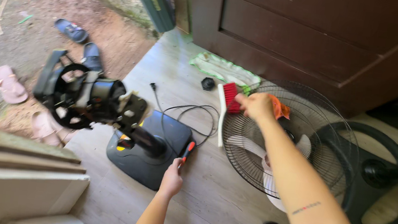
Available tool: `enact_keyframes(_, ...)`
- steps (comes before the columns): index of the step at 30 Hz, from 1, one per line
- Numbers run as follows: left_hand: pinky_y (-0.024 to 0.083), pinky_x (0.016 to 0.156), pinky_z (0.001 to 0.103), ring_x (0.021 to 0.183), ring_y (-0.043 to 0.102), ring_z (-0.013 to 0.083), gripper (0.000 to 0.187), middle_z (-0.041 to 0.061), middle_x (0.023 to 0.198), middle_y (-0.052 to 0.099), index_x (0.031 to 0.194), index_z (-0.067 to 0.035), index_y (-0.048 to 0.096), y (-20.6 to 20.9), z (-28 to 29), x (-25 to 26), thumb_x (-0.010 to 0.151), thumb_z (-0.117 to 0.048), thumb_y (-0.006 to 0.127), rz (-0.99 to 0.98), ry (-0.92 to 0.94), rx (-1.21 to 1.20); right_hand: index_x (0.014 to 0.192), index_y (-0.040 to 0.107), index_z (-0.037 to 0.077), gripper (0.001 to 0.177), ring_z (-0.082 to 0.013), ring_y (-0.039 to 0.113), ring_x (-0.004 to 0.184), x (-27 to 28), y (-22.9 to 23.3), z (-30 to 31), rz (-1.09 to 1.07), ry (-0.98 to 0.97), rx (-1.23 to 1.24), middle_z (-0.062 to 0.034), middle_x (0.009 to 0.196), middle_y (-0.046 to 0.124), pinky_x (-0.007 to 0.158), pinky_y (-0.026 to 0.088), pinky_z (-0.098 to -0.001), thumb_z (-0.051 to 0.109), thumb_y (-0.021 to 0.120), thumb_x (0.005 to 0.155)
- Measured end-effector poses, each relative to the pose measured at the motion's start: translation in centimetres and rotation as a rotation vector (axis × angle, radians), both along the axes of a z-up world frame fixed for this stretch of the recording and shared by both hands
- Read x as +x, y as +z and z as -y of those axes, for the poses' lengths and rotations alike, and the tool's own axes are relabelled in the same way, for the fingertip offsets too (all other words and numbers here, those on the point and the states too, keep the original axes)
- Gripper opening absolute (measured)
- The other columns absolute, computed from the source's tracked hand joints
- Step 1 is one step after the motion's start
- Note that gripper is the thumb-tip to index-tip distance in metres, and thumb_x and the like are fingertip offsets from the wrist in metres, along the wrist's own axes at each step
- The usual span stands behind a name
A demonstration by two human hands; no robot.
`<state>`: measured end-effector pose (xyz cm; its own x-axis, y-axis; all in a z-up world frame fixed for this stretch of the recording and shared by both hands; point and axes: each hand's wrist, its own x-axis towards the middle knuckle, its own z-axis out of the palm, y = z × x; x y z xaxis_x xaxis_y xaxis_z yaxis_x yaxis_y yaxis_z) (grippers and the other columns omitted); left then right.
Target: The person reassembles a standing fan by attaching the front grille, securing the motor housing, and tightening components with a screwdriver. The person wipes the grille with a cloth before fitting it and then fastens the central hub and motor cover.
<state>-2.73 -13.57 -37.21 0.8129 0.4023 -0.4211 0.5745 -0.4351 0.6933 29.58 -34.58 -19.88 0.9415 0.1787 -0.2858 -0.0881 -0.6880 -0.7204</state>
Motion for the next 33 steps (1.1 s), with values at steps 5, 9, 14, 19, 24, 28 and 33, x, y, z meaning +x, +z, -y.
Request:
enact_keyframes(5,0.052,0.094,0.046,0.108,0.062,0.0403,0.03,0.019,0.113,0.063,0.113,-0.01,0.063,-2.1,0.8,1.0,0.085,-0.005,0.054,0.062,-0.174,0.223,0.105,0.079,0.012,0.036,-0.0249,0.073,0.077,2.2,2.4,11.4,0.551,0.042,-0.107,-0.009,0.087,0.075,0.07,0.056,-0.0393,0.026,0.077,0.071)
enact_keyframes(9,0.053,0.092,0.046,0.11,0.06,0.0409,0.047,0.022,0.121,0.055,0.13,-0.007,0.054,0.3,3.3,3.3,0.086,-0.021,0.065,-0.313,-0.231,0.467,0.093,0.082,0.007,0.032,-0.0267,0.075,0.083,3.0,-1.5,19.8,0.088,-0.122,-0.327,-0.0139,0.086,0.078,0.082,0.057,-0.0384,0.038,0.084,0.082)
enact_keyframes(14,0.054,0.088,0.047,0.109,0.063,0.038,0.05,0.02,0.118,0.064,0.121,-0.007,0.062,5.7,8.5,8.7,0.092,-0.047,0.067,-0.092,-0.135,0.401,0.107,0.079,0.012,0.038,-0.0266,0.075,0.092,7.2,-9.8,23.7,0.064,-0.072,-0.309,-0.011,0.099,0.078,0.085,0.057,-0.0384,0.025,0.087,0.072)
enact_keyframes(19,0.057,0.081,0.042,0.086,0.074,0.0337,0.057,0.02,0.088,0.075,0.125,-0.005,0.058,6.4,14.4,14.4,0.083,-0.04,0.076,-0.074,0.152,-0.003,0.117,0.073,0.008,0.046,-0.0301,0.069,0.112,9.4,-15.8,15.9,0.247,0.037,-0.154,-0.0175,0.119,0.071,0.099,0.054,-0.0378,0.024,0.082,0.075)
enact_keyframes(24,0.056,0.057,0.045,0.061,0.071,0.0318,0.037,0.016,0.077,0.07,0.128,-0.009,0.06,4.1,17.0,15.9,0.091,-0.012,0.056,-0.192,0.508,-0.363,0.148,0.045,0.018,0.079,-0.0414,0.046,0.133,9.3,-15.8,10.6,0.227,0.056,-0.415,-0.0158,0.147,0.051,0.101,0.04,-0.0527,0.034,0.08,0.078)
enact_keyframes(28,0.054,0.05,0.039,0.056,0.068,0.0237,0.041,0.012,0.077,0.069,0.132,-0.01,0.053,2.8,18.1,15.8,0.091,-0.01,0.059,-0.083,0.577,-0.359,0.149,0.049,0.029,0.064,-0.037,0.053,0.129,10.2,-14.9,11.8,0.01,-0.02,-0.439,-0.0071,0.134,0.063,0.106,0.041,-0.0538,0.027,0.068,0.088)
enact_keyframes(33,0.046,0.051,0.035,0.059,0.054,0.0192,0.054,0.014,0.085,0.066,0.139,-0.01,0.052,2.8,18.1,16.0,0.087,0.002,0.062,-0.033,0.719,-0.608,0.109,0.075,0.022,0.03,-0.0295,0.07,0.117,7.7,-14.4,8.5,-0.04,0.367,-0.518,-0.0082,0.121,0.075,0.1,0.054,-0.0428,0.042,0.067,0.089)
